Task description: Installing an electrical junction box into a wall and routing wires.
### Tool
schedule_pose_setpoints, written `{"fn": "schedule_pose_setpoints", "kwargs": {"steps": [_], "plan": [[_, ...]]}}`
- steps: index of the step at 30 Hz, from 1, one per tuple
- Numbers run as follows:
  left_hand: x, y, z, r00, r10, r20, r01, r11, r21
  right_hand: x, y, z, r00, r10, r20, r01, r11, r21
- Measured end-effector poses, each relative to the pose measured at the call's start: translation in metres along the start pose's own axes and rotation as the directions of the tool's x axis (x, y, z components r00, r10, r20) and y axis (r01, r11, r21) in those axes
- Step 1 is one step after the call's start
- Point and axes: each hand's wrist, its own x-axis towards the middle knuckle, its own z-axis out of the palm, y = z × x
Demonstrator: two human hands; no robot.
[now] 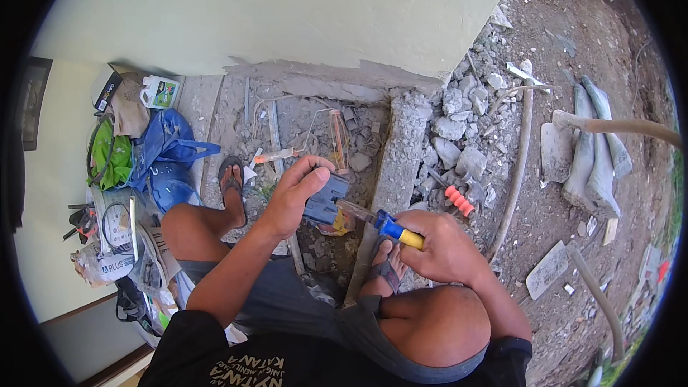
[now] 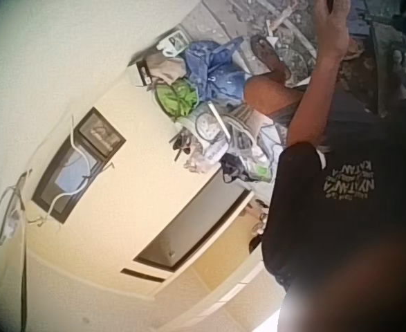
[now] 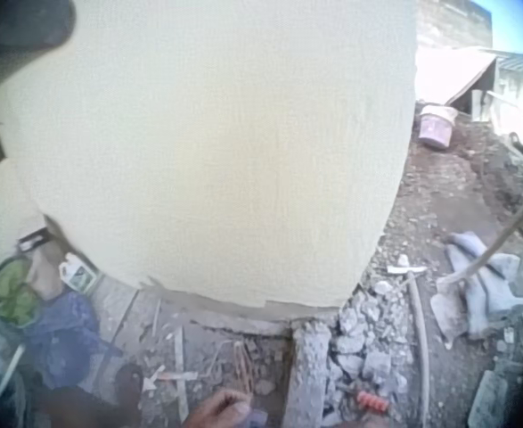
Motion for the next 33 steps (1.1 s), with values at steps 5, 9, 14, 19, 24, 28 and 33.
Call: {"fn": "schedule_pose_setpoints", "kwargs": {"steps": [5, 9, 14, 19, 24, 28, 33], "plan": [[0.002, -0.007, 0.002, 0.992, 0.089, -0.086, -0.078, 0.989, 0.127, 0.004, -0.009, 0.0, 0.997, 0.076, -0.017, -0.077, 0.994, -0.072], [0.003, -0.004, 0.004, 0.984, 0.129, -0.125, -0.086, 0.95, 0.3, 0.002, -0.007, 0.006, 0.996, 0.058, -0.067, -0.067, 0.987, -0.145], [0.007, -0.012, 0.002, 0.984, -0.028, -0.174, 0.085, 0.939, 0.334, 0.005, 0.001, 0.013, 0.958, -0.221, -0.184, 0.09, 0.838, -0.538], [0.01, -0.026, -0.004, 0.979, -0.141, -0.151, 0.165, 0.973, 0.16, 0.01, -0.002, 0.019, 0.949, -0.294, -0.112, 0.086, 0.587, -0.805], [0.005, -0.001, 0.002, 0.912, -0.41, -0.017, 0.403, 0.902, -0.158, 0.015, -0.005, 0.02, 0.945, -0.322, -0.056, 0.108, 0.469, -0.877], [0.005, 0.004, 0.0, 0.922, -0.38, 0.072, 0.387, 0.901, -0.196, 0.016, 0.0, 0.022, 0.973, -0.227, -0.028, 0.113, 0.582, -0.805], [0.011, -0.006, -0.005, 0.976, -0.207, 0.064, 0.216, 0.956, -0.2, 0.012, 0.011, 0.031, 0.982, -0.187, -0.014, 0.141, 0.786, -0.602]]}}
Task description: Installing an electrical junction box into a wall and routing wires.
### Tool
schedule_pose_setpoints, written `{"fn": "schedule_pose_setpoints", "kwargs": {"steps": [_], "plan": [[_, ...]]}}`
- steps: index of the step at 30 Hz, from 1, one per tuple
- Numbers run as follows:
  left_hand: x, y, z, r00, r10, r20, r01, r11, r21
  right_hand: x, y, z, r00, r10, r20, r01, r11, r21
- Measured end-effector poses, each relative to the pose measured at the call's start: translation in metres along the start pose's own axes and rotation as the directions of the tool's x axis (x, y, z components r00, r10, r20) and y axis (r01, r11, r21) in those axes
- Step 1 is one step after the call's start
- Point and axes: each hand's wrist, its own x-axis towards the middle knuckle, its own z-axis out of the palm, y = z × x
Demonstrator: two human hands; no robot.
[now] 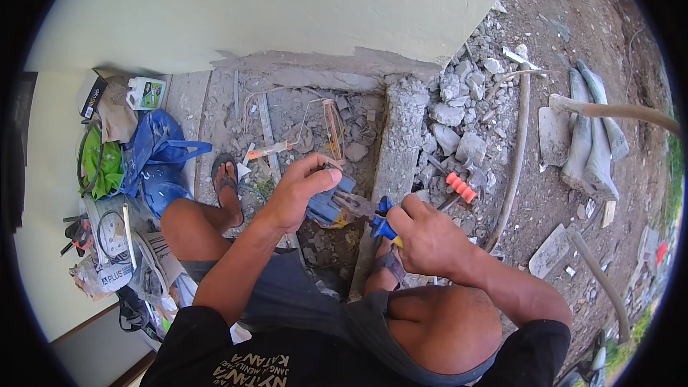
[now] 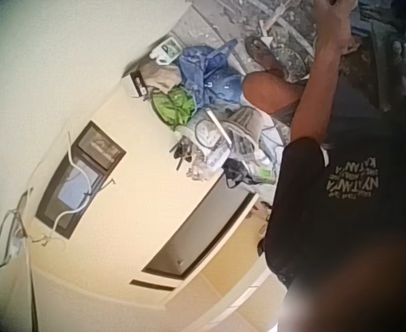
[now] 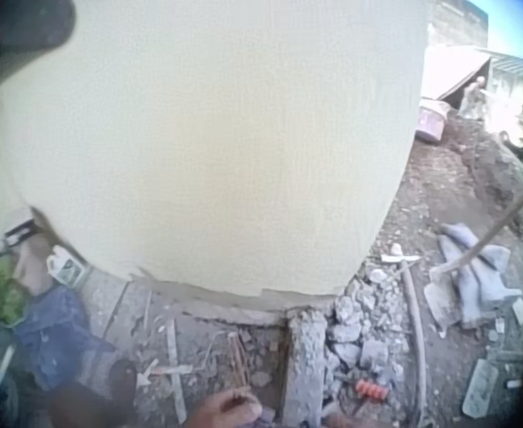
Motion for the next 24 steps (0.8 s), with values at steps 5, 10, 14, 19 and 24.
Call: {"fn": "schedule_pose_setpoints", "kwargs": {"steps": [5, 10, 14, 19, 24], "plan": [[0.001, -0.002, -0.002, 0.995, 0.101, -0.001, -0.098, 0.973, 0.208, 0.0, -0.002, 0.0, 0.991, 0.086, 0.101, -0.106, 0.971, 0.216], [0.005, 0.011, -0.001, 0.954, -0.298, -0.028, 0.296, 0.954, -0.043, 0.013, 0.011, 0.008, 0.977, -0.11, -0.183, 0.036, 0.929, -0.369], [0.0, 0.01, -0.006, 0.959, -0.283, 0.002, 0.282, 0.956, -0.079, 0.016, 0.012, 0.015, 0.961, -0.126, -0.245, 0.045, 0.949, -0.313], [0.006, -0.008, -0.012, 0.995, -0.046, -0.089, 0.051, 0.997, 0.05, 0.015, 0.003, 0.002, 0.984, -0.03, -0.177, 0.02, 0.998, -0.058], [0.008, -0.012, -0.012, 0.984, 0.146, -0.104, -0.112, 0.955, 0.275, 0.012, 0.001, -0.006, 0.998, 0.063, 0.007, -0.063, 0.977, 0.203]]}}
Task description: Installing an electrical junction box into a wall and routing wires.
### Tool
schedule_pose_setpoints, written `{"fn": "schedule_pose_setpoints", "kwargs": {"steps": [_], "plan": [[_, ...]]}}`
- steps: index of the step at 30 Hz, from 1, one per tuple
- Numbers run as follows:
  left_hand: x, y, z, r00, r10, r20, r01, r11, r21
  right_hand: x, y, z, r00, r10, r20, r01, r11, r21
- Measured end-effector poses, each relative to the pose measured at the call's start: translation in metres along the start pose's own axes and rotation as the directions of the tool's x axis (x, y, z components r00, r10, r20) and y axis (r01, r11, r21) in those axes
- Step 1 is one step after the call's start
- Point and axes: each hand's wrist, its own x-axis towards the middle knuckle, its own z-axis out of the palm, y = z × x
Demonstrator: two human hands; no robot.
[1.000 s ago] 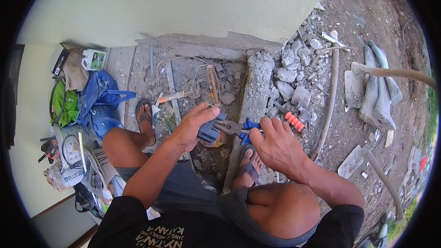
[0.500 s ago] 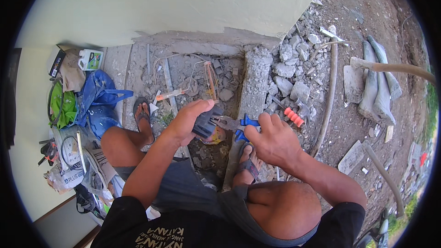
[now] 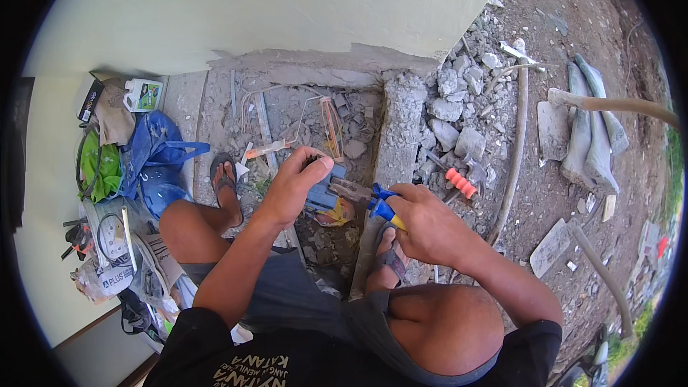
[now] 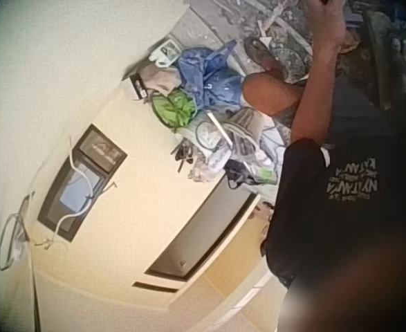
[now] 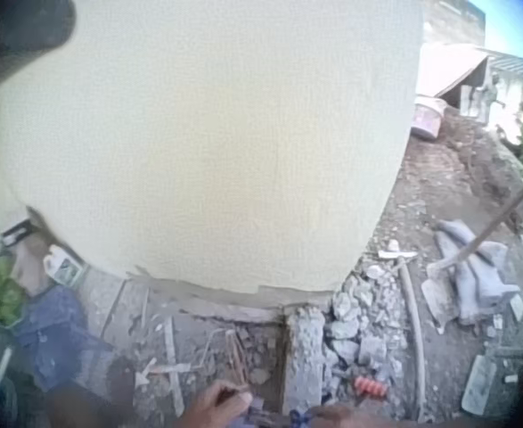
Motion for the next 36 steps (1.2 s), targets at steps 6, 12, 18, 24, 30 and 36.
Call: {"fn": "schedule_pose_setpoints", "kwargs": {"steps": [6, 12, 18, 24, 30, 36], "plan": [[0.001, -0.002, 0.0, 0.997, -0.031, -0.066, 0.04, 0.989, 0.143, 0.003, 0.007, 0.009, 0.997, -0.071, -0.039, 0.059, 0.964, -0.259], [-0.003, 0.004, 0.0, 0.996, -0.081, -0.048, 0.084, 0.994, 0.073, 0.005, 0.008, 0.021, 0.995, -0.085, -0.044, 0.067, 0.944, -0.323], [-0.01, 0.024, 0.001, 0.817, -0.531, 0.224, 0.574, 0.716, -0.398, 0.014, 0.026, 0.026, 0.962, -0.196, -0.188, 0.068, 0.844, -0.531], [-0.012, 0.005, -0.003, 0.955, -0.28, 0.096, 0.296, 0.885, -0.36, 0.017, 0.016, 0.019, 0.98, -0.149, -0.135, 0.097, 0.939, -0.33], [-0.007, 0.002, -0.004, 0.999, 0.003, 0.037, -0.001, 0.998, -0.069, 0.011, 0.012, 0.005, 0.997, -0.076, -0.012, 0.073, 0.984, -0.165], [-0.002, 0.004, -0.005, 1.0, 0.024, 0.015, -0.025, 0.999, 0.043, 0.013, 0.017, 0.008, 0.998, -0.053, 0.024, 0.057, 0.976, -0.208]]}}
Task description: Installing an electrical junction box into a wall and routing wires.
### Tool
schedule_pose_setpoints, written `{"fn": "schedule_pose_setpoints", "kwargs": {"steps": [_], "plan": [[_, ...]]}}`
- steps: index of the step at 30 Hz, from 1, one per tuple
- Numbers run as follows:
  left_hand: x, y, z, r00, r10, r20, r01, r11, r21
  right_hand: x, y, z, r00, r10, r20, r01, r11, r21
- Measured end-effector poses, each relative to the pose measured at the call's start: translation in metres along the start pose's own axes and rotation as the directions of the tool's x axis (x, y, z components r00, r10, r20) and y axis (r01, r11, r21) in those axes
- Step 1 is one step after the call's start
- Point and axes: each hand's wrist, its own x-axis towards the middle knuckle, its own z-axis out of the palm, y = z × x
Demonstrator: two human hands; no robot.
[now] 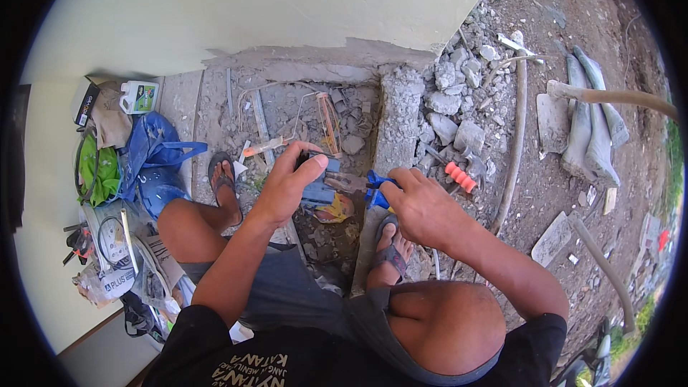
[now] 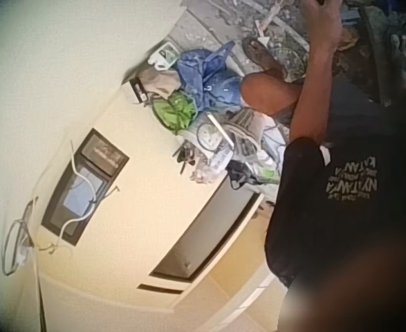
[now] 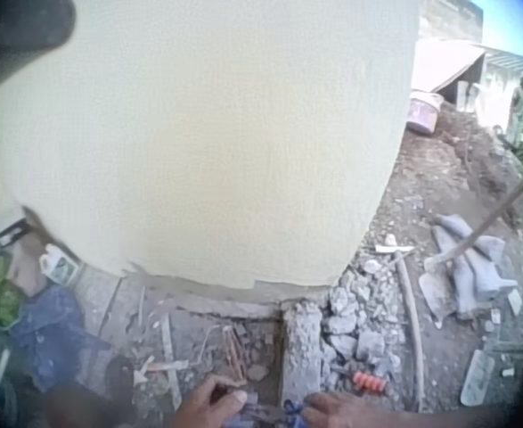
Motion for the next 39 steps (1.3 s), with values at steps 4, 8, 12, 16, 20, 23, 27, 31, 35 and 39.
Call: {"fn": "schedule_pose_setpoints", "kwargs": {"steps": [4, 8, 12, 16, 20, 23, 27, 31, 35, 39], "plan": [[0.002, -0.005, 0.0, 0.999, 0.03, -0.04, -0.029, 0.999, 0.026, -0.001, -0.001, 0.003, 0.997, -0.026, -0.067, 0.025, 1.0, -0.011], [-0.001, 0.006, 0.002, 0.998, -0.019, -0.063, 0.009, 0.988, -0.153, -0.004, 0.0, 0.007, 0.981, -0.031, -0.189, 0.002, 0.989, -0.151], [-0.001, 0.007, 0.001, 0.998, -0.02, -0.06, 0.011, 0.988, -0.153, -0.003, -0.001, 0.004, 0.988, -0.017, -0.153, 0.002, 0.995, -0.1], [0.001, 0.005, 0.003, 0.997, 0.021, -0.075, -0.025, 0.998, -0.056, -0.003, -0.001, 0.001, 0.994, -0.004, -0.111, 0.002, 1.0, -0.021], [-0.002, 0.008, 0.004, 0.993, 0.049, -0.107, -0.041, 0.996, 0.078, -0.003, 0.0, 0.004, 0.992, -0.023, -0.122, 0.024, 1.0, 0.002], [-0.001, 0.002, 0.003, 0.992, 0.059, -0.112, -0.041, 0.987, 0.155, -0.002, 0.0, 0.007, 0.994, -0.014, -0.108, 0.011, 1.0, -0.025], [-0.001, 0.003, 0.002, 0.997, 0.012, -0.081, -0.004, 0.995, 0.103, -0.001, 0.006, 0.012, 0.989, -0.045, -0.139, 0.04, 0.998, -0.038], [-0.001, 0.007, 0.002, 0.994, -0.109, 0.006, 0.109, 0.992, -0.06, -0.001, 0.007, 0.012, 0.991, -0.056, -0.121, 0.044, 0.994, -0.097], [-0.008, 0.025, 0.002, 0.95, -0.276, 0.149, 0.309, 0.905, -0.292, -0.001, 0.007, 0.014, 0.975, -0.066, -0.214, 0.03, 0.986, -0.165], [0.0, 0.005, -0.027, 0.9, 0.217, 0.378, -0.242, 0.97, 0.018, -0.002, 0.011, 0.011, 0.971, -0.023, -0.238, -0.002, 0.995, -0.103]]}}
